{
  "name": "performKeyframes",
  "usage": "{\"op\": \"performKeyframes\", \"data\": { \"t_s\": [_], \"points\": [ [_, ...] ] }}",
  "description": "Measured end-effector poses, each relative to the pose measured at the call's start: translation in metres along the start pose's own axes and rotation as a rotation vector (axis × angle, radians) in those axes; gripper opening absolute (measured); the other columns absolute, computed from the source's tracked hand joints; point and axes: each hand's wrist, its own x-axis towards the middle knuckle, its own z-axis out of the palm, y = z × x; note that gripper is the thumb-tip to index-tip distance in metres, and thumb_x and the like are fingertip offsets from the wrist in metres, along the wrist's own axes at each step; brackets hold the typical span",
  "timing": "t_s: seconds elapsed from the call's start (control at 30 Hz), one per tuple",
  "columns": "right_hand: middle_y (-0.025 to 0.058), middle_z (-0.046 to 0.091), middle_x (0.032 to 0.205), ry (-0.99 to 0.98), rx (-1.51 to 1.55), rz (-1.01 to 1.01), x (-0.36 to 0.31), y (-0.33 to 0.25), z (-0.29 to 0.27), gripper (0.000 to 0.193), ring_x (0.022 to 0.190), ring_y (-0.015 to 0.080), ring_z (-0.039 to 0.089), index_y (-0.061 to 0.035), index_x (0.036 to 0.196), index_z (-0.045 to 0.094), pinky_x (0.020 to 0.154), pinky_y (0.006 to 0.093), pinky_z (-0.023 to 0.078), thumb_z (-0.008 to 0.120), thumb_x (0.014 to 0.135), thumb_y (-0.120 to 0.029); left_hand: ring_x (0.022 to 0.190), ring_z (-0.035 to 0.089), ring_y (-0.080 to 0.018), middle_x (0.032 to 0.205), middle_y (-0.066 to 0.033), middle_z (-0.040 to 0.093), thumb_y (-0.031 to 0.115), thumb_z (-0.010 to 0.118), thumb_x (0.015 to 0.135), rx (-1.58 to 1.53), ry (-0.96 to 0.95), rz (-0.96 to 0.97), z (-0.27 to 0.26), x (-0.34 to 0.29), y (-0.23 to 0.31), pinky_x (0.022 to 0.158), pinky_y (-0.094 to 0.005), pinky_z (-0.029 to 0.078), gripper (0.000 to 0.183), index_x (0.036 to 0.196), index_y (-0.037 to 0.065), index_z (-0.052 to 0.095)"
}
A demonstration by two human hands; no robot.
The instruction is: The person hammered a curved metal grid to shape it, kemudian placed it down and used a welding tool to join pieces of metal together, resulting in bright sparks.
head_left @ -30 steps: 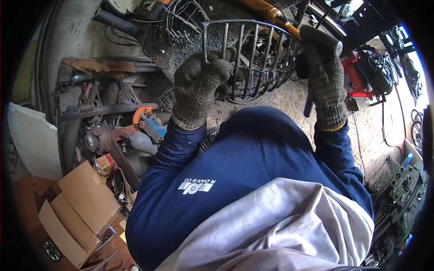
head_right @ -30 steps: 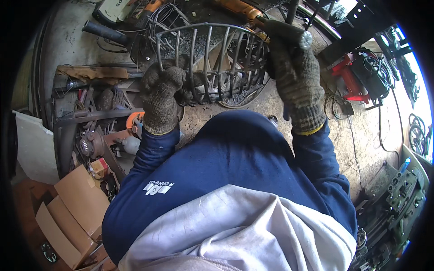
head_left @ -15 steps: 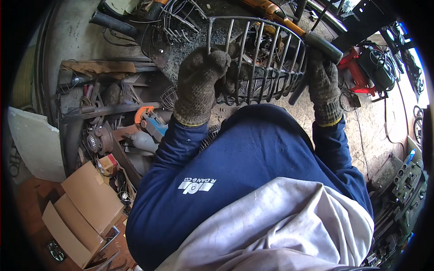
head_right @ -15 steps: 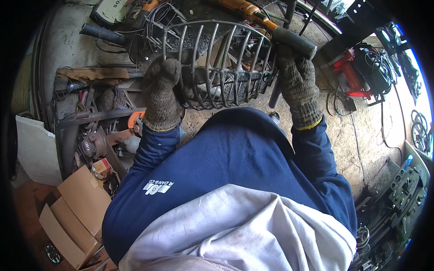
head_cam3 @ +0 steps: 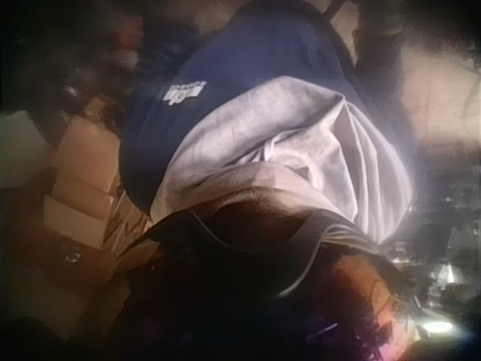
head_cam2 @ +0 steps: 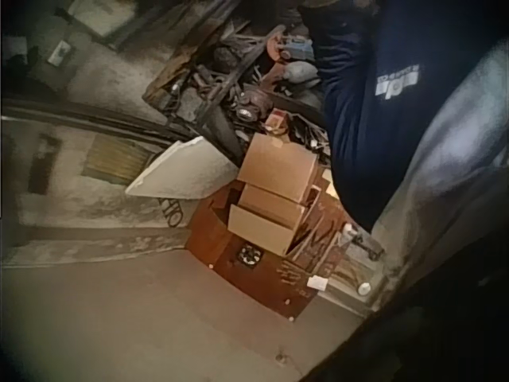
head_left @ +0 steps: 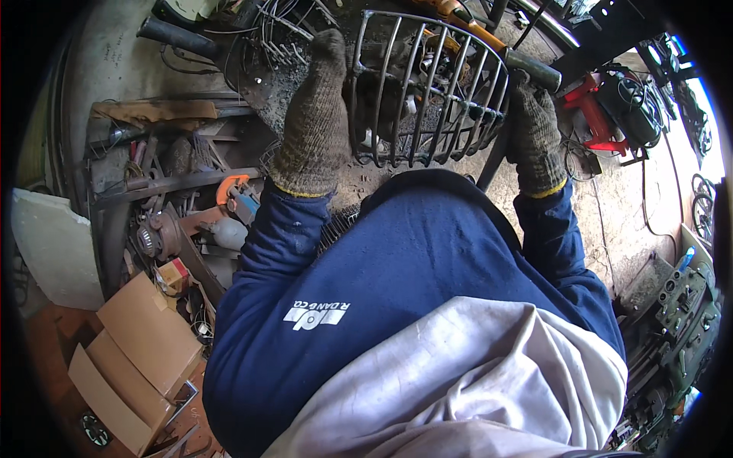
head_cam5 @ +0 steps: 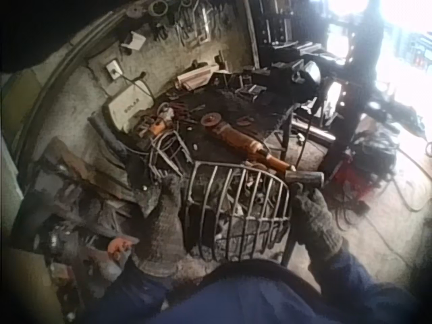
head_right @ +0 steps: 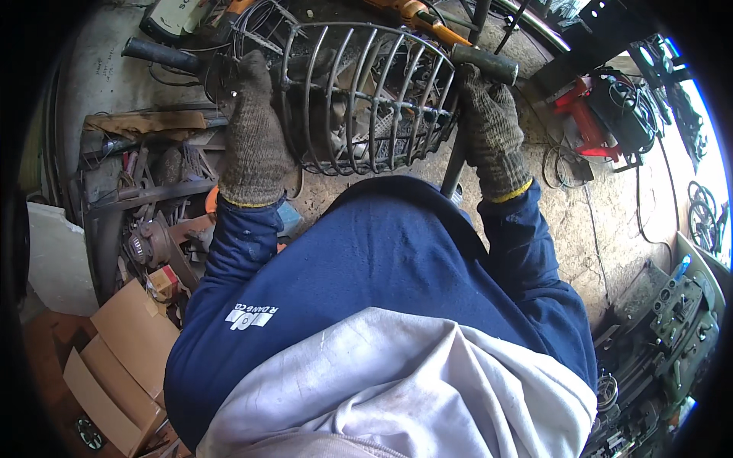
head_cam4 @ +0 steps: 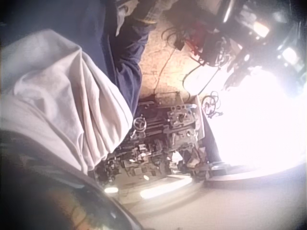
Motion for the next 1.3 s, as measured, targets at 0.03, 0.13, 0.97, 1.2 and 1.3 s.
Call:
{"op": "performKeyframes", "data": {
  "t_s": [0.03,0.13,0.97,1.2,1.3],
  "points": [
    [0.0023,0.059,0.083,0.000,0.014,-0.038,0.000,0.000,0.001,0.042,0.070,0.0112,0.052,-0.0068,0.113,0.062,0.061,0.0281,0.043,0.055,0.094,-0.044,0.098,0.061,-0.0185,0.112,-0.0086,0.061,0.047,0.049,0.095,0.053,-0.014,0.004,0.000,0.001,0.000,0.081,-0.0303,0.052,0.051,0.126,0.007,0.054],
    [0.0036,0.060,0.084,-0.025,0.009,-0.089,-0.001,-0.002,0.003,0.041,0.072,0.0116,0.053,-0.0067,0.114,0.062,0.062,0.0286,0.044,0.055,0.095,-0.042,0.117,0.054,-0.0188,0.128,-0.0120,0.055,0.032,0.046,0.101,0.054,-0.053,-0.024,0.009,-0.001,0.008,0.099,-0.0292,0.043,0.042,0.132,0.005,0.050],
    [0.0008,0.063,0.094,0.009,0.189,0.042,-0.009,-0.003,0.002,0.038,0.075,0.0066,0.055,-0.0064,0.112,0.062,0.062,0.0235,0.045,0.067,0.088,-0.035,0.102,0.063,-0.0176,0.114,-0.0092,0.063,0.044,0.058,0.090,0.186,-0.499,0.039,-0.020,0.028,0.002,0.085,-0.0320,0.054,0.051,0.127,0.010,0.055],
    [-0.0026,0.055,0.075,0.062,0.408,0.087,0.012,0.027,-0.014,0.037,0.061,0.0068,0.051,-0.0100,0.101,0.061,0.051,0.0224,0.043,0.065,0.088,-0.044,0.095,0.063,-0.0167,0.116,-0.0103,0.063,0.058,0.058,0.085,0.533,-0.740,0.177,-0.042,0.020,-0.023,0.081,-0.0261,0.052,0.078,0.133,-0.002,0.045],
    [-0.0021,0.055,0.074,0.019,0.446,0.200,0.027,0.036,-0.025,0.034,0.061,0.0075,0.052,-0.0117,0.099,0.061,0.053,0.0238,0.045,0.064,0.088,-0.044,0.099,0.062,-0.0145,0.108,-0.0071,0.065,0.041,0.066,0.087,0.610,-0.635,0.264,-0.042,0.011,-0.054,0.084,-0.0267,0.052,0.060,0.126,-0.002,0.052]
  ]
}}
